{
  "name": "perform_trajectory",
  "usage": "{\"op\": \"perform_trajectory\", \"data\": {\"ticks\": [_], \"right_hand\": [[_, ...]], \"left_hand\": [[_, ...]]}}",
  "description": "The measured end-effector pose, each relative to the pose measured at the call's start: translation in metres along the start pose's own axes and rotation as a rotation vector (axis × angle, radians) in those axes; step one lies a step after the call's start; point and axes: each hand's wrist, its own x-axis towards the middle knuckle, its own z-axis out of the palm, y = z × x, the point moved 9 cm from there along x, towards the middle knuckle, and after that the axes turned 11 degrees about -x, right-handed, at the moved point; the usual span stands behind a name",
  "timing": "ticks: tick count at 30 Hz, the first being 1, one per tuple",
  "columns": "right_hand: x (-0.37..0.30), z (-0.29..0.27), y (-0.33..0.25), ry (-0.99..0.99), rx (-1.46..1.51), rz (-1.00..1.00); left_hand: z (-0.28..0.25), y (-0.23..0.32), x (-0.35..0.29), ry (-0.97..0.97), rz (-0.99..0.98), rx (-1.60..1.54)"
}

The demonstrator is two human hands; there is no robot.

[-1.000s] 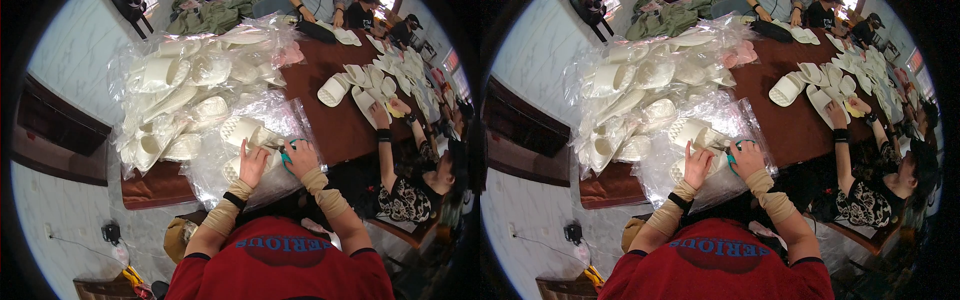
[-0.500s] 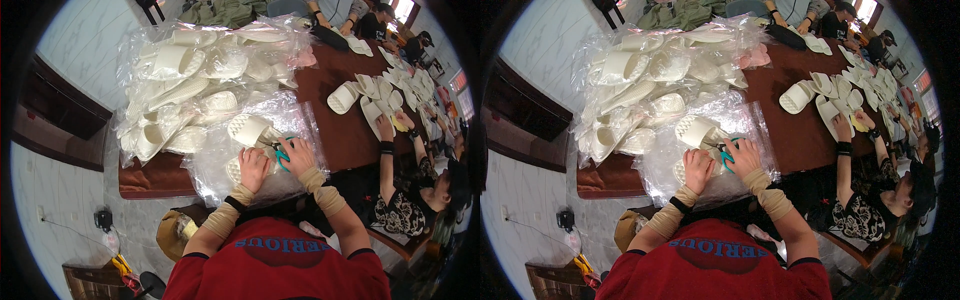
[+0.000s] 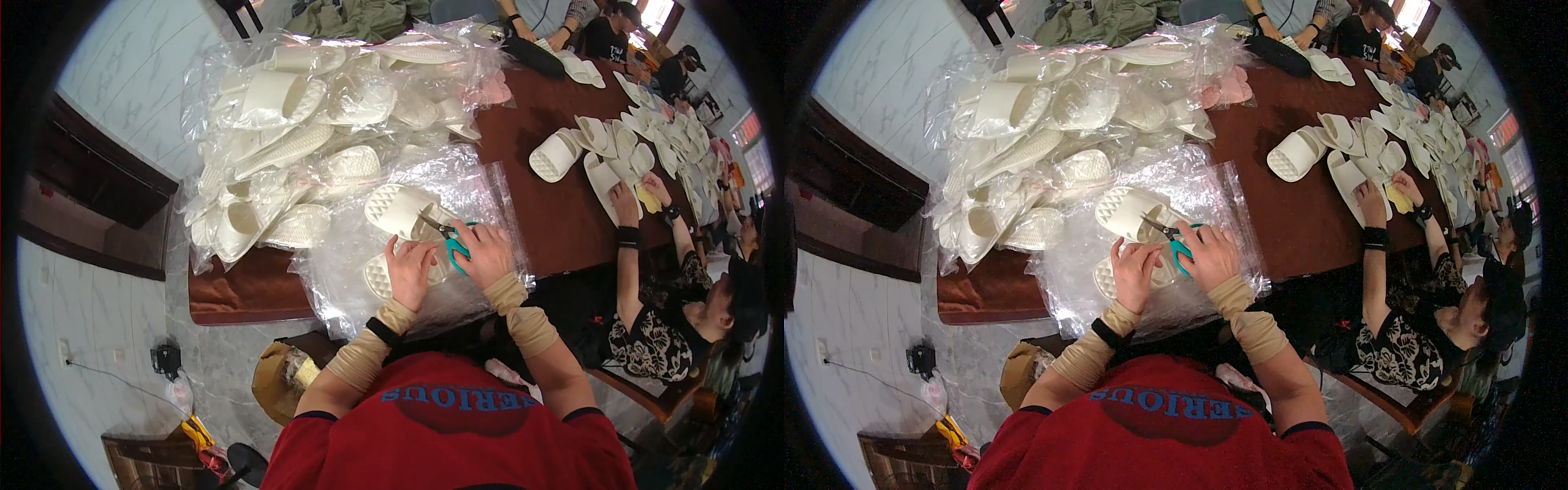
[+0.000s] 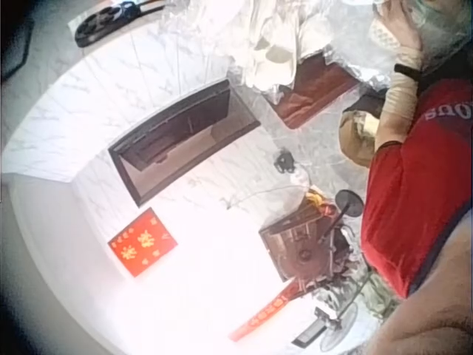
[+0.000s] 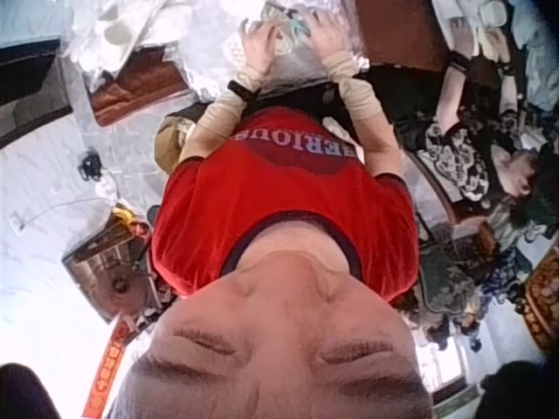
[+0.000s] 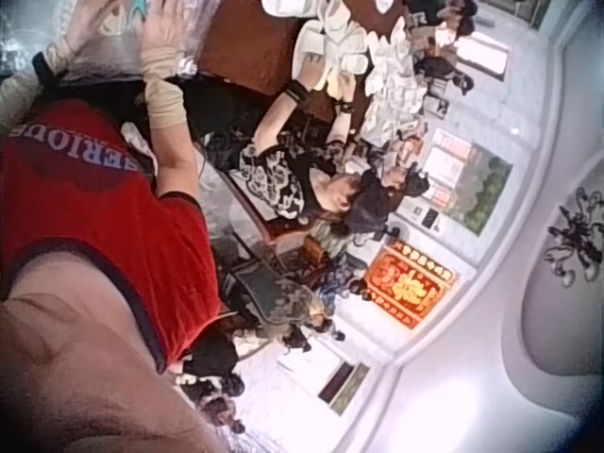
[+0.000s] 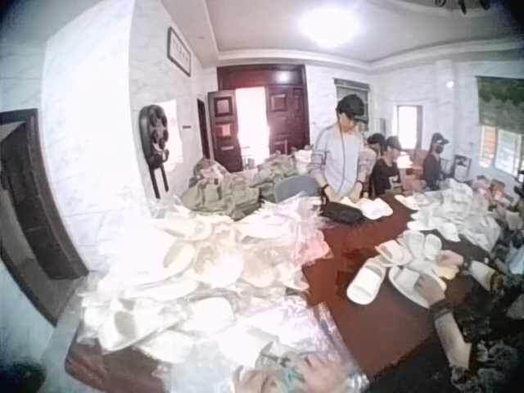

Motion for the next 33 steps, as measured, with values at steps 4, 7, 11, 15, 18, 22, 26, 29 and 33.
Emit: {"op": "perform_trajectory", "data": {"ticks": [4,7,11,15,18,22,26,29,33], "right_hand": [[-0.005,0.002,0.017,-0.052,-0.038,0.103],[-0.008,0.010,0.067,-0.096,-0.036,0.284],[-0.028,0.040,0.164,-0.169,-0.089,0.454],[-0.034,0.056,0.209,-0.611,-0.370,0.516],[-0.030,0.046,0.217,-0.507,-0.414,0.531],[-0.044,0.063,0.235,-0.655,-0.377,0.459],[-0.029,0.038,0.239,-0.377,-0.362,0.564],[-0.022,0.030,0.225,-0.125,0.585,0.846],[0.008,0.024,0.171,0.117,1.878,0.721]], "left_hand": [[-0.003,-0.002,0.011,-0.010,-0.110,-0.194],[-0.011,0.015,0.027,0.002,-0.156,-0.405],[-0.038,0.039,0.052,0.052,-0.227,-0.826],[-0.128,0.050,0.058,0.412,-0.264,-1.229],[-0.228,0.021,0.027,0.641,-0.194,-1.163],[-0.343,-0.038,-0.066,0.875,-0.258,-0.654],[-0.429,-0.081,-0.208,0.967,-0.511,0.040],[-0.443,-0.131,-0.309,0.876,-0.781,0.338],[-0.428,-0.205,-0.412,0.494,-1.152,0.563]]}}
